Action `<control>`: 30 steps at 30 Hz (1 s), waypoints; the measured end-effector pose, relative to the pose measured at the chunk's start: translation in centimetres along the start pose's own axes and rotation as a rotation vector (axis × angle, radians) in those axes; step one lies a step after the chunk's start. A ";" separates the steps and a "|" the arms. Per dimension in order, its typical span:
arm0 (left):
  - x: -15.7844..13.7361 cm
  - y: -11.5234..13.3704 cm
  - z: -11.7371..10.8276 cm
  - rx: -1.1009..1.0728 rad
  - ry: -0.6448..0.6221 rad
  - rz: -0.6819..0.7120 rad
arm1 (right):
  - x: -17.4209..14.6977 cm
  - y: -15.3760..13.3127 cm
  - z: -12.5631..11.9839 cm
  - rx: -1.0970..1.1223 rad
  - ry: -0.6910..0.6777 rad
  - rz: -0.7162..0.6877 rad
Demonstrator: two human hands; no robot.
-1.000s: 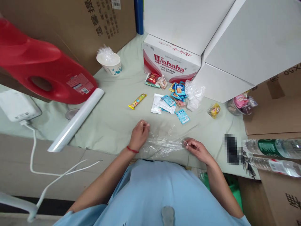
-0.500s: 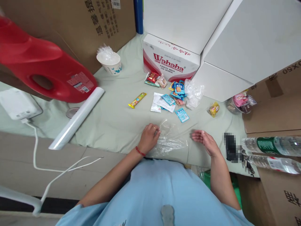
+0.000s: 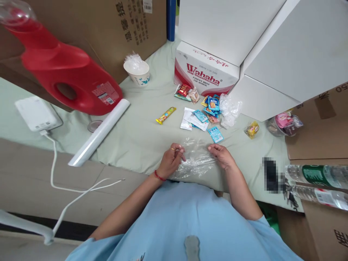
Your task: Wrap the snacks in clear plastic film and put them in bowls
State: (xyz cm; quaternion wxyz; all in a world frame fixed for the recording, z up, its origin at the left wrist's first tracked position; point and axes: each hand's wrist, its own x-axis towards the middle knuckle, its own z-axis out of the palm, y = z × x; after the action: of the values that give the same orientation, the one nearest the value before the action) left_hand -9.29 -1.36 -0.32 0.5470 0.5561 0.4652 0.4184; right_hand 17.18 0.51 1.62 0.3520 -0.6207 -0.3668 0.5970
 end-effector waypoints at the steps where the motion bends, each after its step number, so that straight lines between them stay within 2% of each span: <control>1: 0.0 -0.2 -0.1 0.000 0.014 0.002 | 0.1 -0.1 0.2 0.011 0.001 -0.013; 4: -0.1 -0.5 -0.4 0.029 0.032 0.039 | 0.5 -0.4 0.8 0.057 0.089 -0.064; 6: -0.2 -0.4 -0.5 0.058 0.018 0.070 | 0.6 -0.7 1.0 0.071 0.123 -0.033; 8: -0.3 -0.1 -0.5 0.089 -0.005 0.112 | 0.6 -1.0 1.0 0.040 0.066 0.042; 10: -0.3 0.1 -0.5 0.122 -0.018 0.164 | 0.5 -1.4 1.1 -0.021 -0.058 0.093; 12: -0.3 0.3 -0.6 0.163 -0.010 0.198 | 0.3 -1.7 1.1 -0.070 -0.131 0.076; 13: -0.2 0.3 -0.6 0.187 0.008 0.199 | 0.2 -1.8 1.2 -0.077 -0.122 0.050; 18: 0.6 -0.3 -1.3 0.345 0.225 0.087 | 0.2 -1.6 1.5 0.031 0.067 -0.066; 24: 1.9 -1.2 -2.4 0.768 0.372 -0.104 | 0.6 -0.9 1.3 -0.025 0.199 -0.118; 26: 2.4 -1.1 -2.9 0.803 0.395 -0.109 | 0.9 -0.8 0.9 -0.062 0.249 -0.147; 30: 3.9 -0.8 -4.1 0.713 0.416 -0.135 | 1.4 -0.7 -0.4 -0.086 0.314 -0.171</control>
State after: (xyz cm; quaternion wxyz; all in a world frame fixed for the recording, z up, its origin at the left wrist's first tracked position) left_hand -12.44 3.29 -1.09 0.2406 0.5826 0.7169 0.2978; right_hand 17.63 2.09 1.61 0.4275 -0.6872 -0.3842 0.4444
